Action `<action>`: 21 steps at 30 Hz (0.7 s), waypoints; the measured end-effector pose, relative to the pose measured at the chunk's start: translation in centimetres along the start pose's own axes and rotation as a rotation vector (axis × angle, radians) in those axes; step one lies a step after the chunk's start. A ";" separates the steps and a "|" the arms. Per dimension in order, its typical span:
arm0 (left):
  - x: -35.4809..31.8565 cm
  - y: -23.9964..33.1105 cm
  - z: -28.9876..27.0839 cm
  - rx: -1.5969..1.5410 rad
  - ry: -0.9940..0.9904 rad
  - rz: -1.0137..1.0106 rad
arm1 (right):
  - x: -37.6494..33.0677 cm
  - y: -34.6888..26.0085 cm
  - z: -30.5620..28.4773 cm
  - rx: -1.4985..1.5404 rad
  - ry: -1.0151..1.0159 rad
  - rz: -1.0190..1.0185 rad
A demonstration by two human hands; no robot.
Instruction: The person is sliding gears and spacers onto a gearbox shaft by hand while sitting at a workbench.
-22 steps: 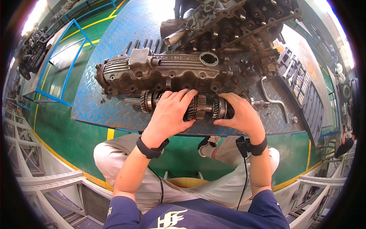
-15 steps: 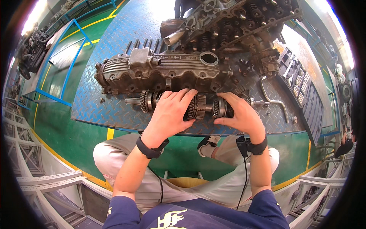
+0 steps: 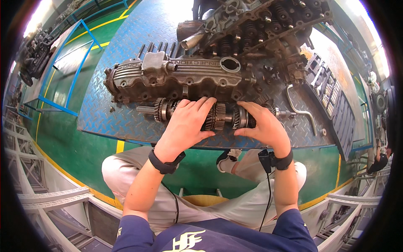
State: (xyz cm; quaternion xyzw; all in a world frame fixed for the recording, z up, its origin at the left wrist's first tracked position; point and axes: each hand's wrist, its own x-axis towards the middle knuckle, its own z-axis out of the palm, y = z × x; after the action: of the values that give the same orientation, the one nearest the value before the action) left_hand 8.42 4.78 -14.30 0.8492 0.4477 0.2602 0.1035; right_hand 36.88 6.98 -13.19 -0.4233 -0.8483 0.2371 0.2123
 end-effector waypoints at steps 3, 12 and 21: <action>-0.2 -0.1 0.1 0.001 0.010 0.008 | 0.5 0.5 -0.1 0.058 -0.046 -0.006; -0.3 -0.1 0.4 -0.009 0.042 0.010 | -0.1 0.2 0.4 0.067 -0.018 0.018; -0.5 -0.5 0.6 -0.032 0.032 0.011 | -1.0 -0.4 0.1 -0.045 -0.008 0.006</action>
State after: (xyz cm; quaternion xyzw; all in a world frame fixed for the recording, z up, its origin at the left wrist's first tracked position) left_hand 8.18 4.72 -15.14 0.8455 0.4404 0.2817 0.1085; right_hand 37.15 5.88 -13.16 -0.4296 -0.8529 0.2205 0.1986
